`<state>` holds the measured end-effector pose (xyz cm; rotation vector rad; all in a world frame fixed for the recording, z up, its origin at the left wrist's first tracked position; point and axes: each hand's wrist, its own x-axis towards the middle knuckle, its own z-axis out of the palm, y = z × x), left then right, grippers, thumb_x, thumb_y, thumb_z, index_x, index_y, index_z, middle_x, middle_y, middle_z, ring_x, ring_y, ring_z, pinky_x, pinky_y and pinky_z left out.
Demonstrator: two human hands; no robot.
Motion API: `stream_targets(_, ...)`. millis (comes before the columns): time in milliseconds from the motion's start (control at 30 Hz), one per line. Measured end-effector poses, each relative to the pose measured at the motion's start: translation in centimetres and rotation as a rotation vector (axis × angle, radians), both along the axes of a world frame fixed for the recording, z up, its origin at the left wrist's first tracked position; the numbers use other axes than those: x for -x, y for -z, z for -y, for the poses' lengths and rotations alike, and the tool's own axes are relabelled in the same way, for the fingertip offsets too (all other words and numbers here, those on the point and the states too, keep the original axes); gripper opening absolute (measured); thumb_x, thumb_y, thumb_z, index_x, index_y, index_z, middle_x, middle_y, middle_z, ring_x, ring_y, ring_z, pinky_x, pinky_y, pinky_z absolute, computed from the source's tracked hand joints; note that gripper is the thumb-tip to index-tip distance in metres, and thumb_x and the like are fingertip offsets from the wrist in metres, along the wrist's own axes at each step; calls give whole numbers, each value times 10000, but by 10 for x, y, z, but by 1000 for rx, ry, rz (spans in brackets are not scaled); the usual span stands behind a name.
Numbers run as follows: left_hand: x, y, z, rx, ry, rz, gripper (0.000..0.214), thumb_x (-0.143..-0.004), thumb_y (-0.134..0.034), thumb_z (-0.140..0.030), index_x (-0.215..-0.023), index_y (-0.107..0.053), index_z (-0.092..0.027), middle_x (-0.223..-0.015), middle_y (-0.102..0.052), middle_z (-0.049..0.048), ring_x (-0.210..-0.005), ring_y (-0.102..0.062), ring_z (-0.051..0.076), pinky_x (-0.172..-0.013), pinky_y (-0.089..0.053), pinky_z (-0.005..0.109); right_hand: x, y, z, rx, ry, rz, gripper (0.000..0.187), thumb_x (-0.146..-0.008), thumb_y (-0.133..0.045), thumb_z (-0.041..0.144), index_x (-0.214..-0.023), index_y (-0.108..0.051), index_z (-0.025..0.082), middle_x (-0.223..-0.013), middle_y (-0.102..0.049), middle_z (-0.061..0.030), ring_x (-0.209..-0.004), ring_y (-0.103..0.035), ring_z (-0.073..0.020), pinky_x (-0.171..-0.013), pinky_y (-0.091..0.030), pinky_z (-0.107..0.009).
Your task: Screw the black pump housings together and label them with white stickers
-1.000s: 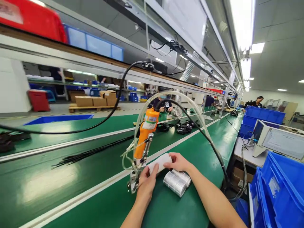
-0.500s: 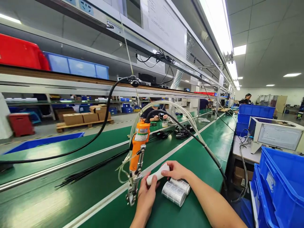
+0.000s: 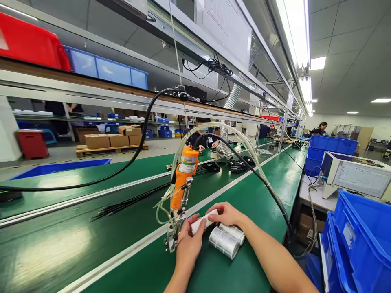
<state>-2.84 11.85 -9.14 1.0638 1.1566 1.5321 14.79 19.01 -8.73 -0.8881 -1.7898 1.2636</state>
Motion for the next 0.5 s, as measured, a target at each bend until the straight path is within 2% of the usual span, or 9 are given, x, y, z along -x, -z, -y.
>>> stream_targets(133,3,5,-2,21,37,-36,577,-638,-818,-507,-1098,-672,-191,-980,-795,85,-970,-772,314,-898,-625,410,3,-7,5,-8,38,22,335,-923,-759,442,-1049,-697,139,-787,-658,14,-617,-574,-100,-627,-507,-253)
stream_targets(267,6,5,-7,70,25,-1,366,-669,-780,-454,-930,-692,-212,-874,-799,51,-873,-787,300,-874,-640,410,4,-18,12,-6,77,59,380,-895,-780,505,-963,-699,140,-711,-631,34,-591,-562,-94,-601,-487,-236)
stream_targets(400,0,-10,-5,105,5,11,220,-683,-767,-377,-797,-652,-228,-734,-745,11,-758,-754,266,-779,-646,401,0,-32,22,14,87,112,359,-950,-724,485,-896,-667,135,-743,-640,22,-614,-598,-101,-603,-514,-240)
stream_targets(467,-6,-21,9,120,12,-30,191,-704,-746,-363,-770,-622,-232,-683,-692,-1,-733,-719,251,-695,-633,368,2,-38,33,8,103,124,376,-947,-716,492,-837,-646,139,-728,-625,25,-607,-582,-103,-610,-509,-245)
stream_targets(500,-10,-25,18,123,-6,-37,179,-720,-731,-358,-764,-611,-233,-684,-675,-5,-737,-707,239,-660,-622,340,5,-40,40,-2,105,123,402,-902,-747,523,-809,-639,147,-706,-618,23,-608,-575,-110,-615,-502,-253)
